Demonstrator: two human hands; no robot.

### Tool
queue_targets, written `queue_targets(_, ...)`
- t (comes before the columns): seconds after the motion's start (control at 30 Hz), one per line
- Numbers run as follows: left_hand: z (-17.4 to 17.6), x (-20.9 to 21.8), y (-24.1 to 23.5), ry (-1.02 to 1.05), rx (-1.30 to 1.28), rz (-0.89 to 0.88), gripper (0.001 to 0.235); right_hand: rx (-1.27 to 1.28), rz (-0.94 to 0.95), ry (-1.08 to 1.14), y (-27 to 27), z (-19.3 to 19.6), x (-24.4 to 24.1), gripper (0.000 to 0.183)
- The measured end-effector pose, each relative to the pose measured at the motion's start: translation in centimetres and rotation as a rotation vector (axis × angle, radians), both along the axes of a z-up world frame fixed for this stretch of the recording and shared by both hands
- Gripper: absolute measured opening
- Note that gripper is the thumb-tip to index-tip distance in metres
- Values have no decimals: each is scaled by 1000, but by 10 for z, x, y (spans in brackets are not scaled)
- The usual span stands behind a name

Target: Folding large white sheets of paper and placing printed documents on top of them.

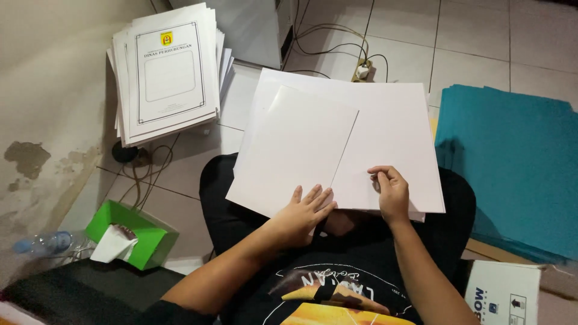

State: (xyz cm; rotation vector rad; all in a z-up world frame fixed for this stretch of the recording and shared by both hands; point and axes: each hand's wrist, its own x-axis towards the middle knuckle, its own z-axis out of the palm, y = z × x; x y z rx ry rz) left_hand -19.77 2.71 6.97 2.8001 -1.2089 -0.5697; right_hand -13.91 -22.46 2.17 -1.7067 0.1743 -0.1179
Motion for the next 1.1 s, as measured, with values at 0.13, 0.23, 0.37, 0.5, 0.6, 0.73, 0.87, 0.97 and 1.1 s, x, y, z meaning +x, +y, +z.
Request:
queue_targets(0.13,-8,5,15,17,-78,6,74,55,-10,25,-2,-4,4,24)
queue_targets(0.23,47,2,25,-262,-492,102,73,117,-26,92,17,22,-5,25)
queue_targets(0.37,80,-6,28,-417,-1370,468,50,417,64,262,64,61,-29,31)
queue_targets(0.5,66,3,37,-346,-1944,682,42,385,138,429,115,162,-70,17)
queue_targets(0.6,42,16,62,-344,-1857,1008,29,121,340,372,108,135,-51,29)
queue_targets(0.73,53,32,129,-304,-1754,1112,18,61,405,193,90,48,13,29)
queue_targets(0.87,52,63,196,-680,-1453,1244,17,-1,556,-229,164,94,78,23)
queue_targets(0.97,46,91,250,-994,-1202,1289,18,15,601,-370,233,89,144,28)
queue_targets(1.1,30,116,311,-1166,-954,1356,13,-38,550,-253,327,128,164,35)
